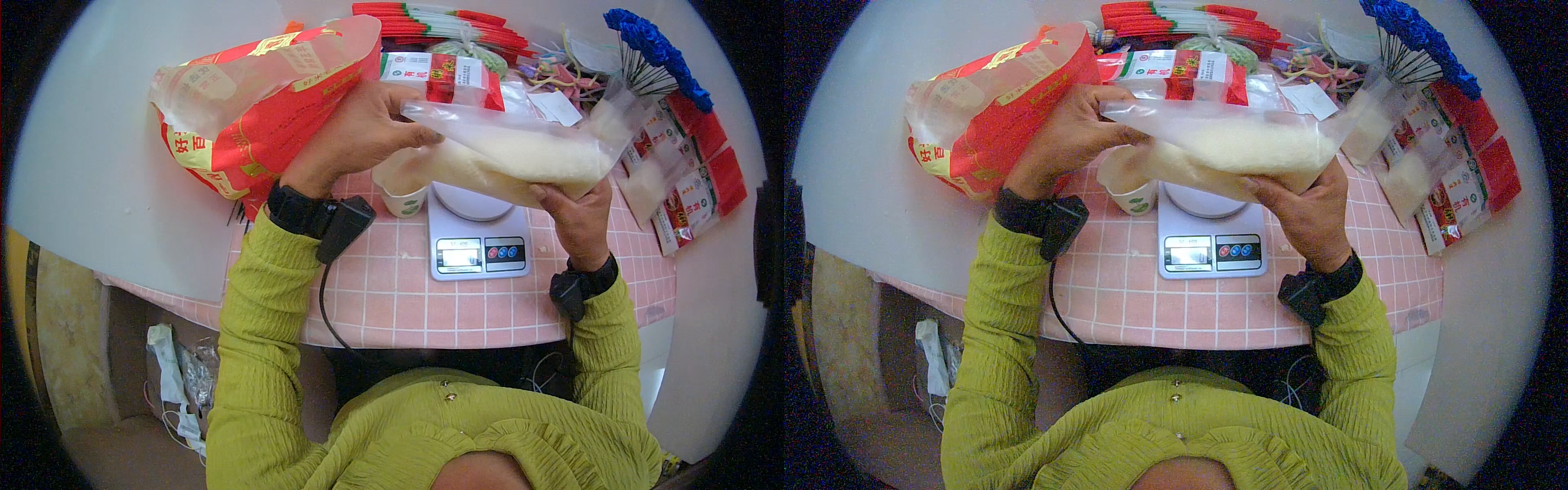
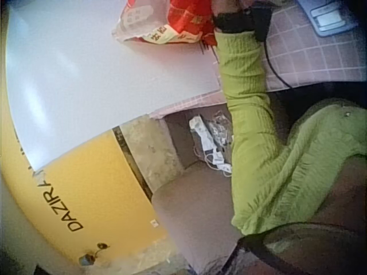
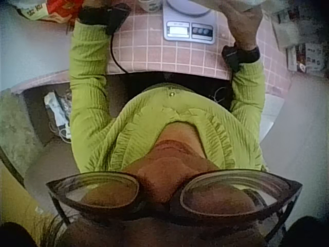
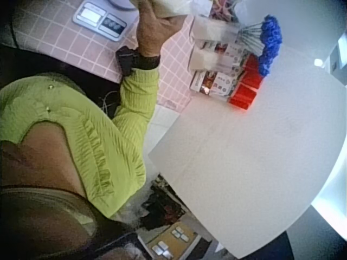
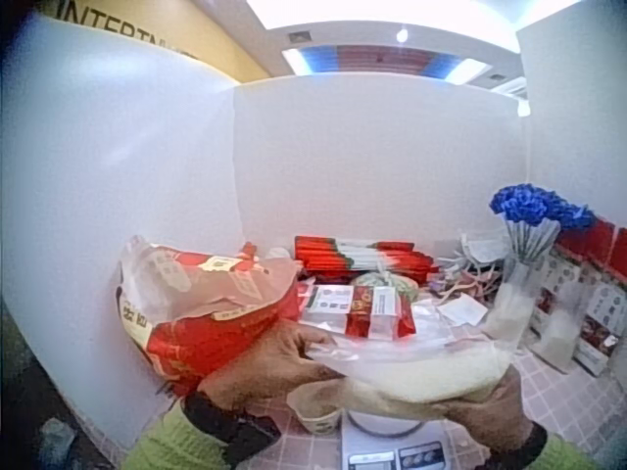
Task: The person is weighing white food powder using a digital scale and pouring it into a plastic bag with a paper cup.
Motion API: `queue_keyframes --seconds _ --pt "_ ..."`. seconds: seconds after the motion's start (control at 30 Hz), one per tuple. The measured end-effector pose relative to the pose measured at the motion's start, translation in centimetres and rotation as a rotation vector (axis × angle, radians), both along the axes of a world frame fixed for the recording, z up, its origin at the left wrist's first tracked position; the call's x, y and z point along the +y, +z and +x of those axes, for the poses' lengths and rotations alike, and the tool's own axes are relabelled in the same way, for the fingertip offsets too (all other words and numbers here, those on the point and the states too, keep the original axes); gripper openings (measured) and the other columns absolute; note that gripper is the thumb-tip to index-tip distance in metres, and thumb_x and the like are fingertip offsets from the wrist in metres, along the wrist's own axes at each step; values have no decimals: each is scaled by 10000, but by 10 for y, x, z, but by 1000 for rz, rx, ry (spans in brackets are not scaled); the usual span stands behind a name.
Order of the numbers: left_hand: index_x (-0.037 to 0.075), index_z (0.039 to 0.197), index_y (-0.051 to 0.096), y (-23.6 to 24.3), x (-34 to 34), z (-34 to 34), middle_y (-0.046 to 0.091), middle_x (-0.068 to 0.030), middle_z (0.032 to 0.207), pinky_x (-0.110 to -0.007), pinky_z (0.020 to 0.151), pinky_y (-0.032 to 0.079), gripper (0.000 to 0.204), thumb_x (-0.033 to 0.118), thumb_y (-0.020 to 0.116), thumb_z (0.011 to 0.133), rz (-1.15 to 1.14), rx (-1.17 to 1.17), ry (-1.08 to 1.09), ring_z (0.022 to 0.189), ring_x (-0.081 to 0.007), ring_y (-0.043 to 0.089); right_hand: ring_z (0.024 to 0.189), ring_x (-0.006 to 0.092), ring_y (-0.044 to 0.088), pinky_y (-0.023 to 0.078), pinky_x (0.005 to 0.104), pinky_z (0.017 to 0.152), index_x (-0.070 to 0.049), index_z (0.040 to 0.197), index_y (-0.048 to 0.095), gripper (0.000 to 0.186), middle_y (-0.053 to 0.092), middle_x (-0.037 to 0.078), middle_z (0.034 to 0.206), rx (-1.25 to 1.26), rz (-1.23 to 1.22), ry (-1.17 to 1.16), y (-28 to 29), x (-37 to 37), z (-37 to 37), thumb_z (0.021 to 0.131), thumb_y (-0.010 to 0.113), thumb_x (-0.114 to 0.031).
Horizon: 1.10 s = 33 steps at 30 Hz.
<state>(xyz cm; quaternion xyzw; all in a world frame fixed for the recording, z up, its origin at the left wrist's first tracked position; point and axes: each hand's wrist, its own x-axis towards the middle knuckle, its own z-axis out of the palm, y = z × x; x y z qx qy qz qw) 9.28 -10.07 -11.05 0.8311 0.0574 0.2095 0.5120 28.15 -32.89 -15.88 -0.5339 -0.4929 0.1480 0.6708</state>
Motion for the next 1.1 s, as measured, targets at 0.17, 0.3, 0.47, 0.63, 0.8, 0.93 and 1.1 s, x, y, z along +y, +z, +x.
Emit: queue_keyframes --seconds 0.17,0.3,0.47,0.63,0.8,0.93,1.1 --pt "-29 1075 702 3 1 -2 726 -64 969 -274 794 526 285 98 745 824 25 51 14 863 -107 656 1071 204 655 550 337 931 7 1310 526 621 670 111 1169 -39 2 -14 1 0 -3 760 812 19" --pt "-22 1037 708 3 -2 -1 723 -53 940 -273 771 522 254 89 746 812 23 21 13 835 -99 645 1074 203 653 553 337 926 1 1313 522 630 663 110 1175 -19 -15 -20 2 -2 -4 754 811 32" --pt "-15 990 713 -2 0 1 714 -35 880 -272 733 512 222 76 748 791 4 2 25 796 -91 631 1070 196 652 555 335 922 -4 1309 528 620 659 105 1179 23 -23 -3 -1 -1 -6 758 808 35" --pt "-2 904 713 -3 0 2 685 -7 809 -258 679 482 148 63 747 775 15 6 72 755 -79 612 1027 183 661 554 327 905 5 1252 566 536 678 94 1125 3 -22 -19 1 1 -10 771 801 19" --pt "-11 924 707 -5 3 3 690 -19 818 -264 712 497 154 48 726 783 -13 -4 35 771 -91 626 1024 180 665 556 326 903 2 1244 590 525 693 96 1118 19 -46 -6 -6 2 -4 773 820 -10" --pt "-21 960 701 -2 -1 3 696 -38 840 -276 736 516 166 61 719 816 -105 1 17 786 -111 642 995 181 676 559 319 881 5 1215 606 471 703 97 1102 41 -59 -3 -6 4 -5 793 812 -34" --pt "-18 967 703 -6 0 4 695 -38 854 -272 718 519 154 90 709 857 -106 9 51 790 -110 640 977 187 682 562 318 859 18 1197 612 444 703 104 1092 152 -88 19 -9 9 -7 811 808 -76"
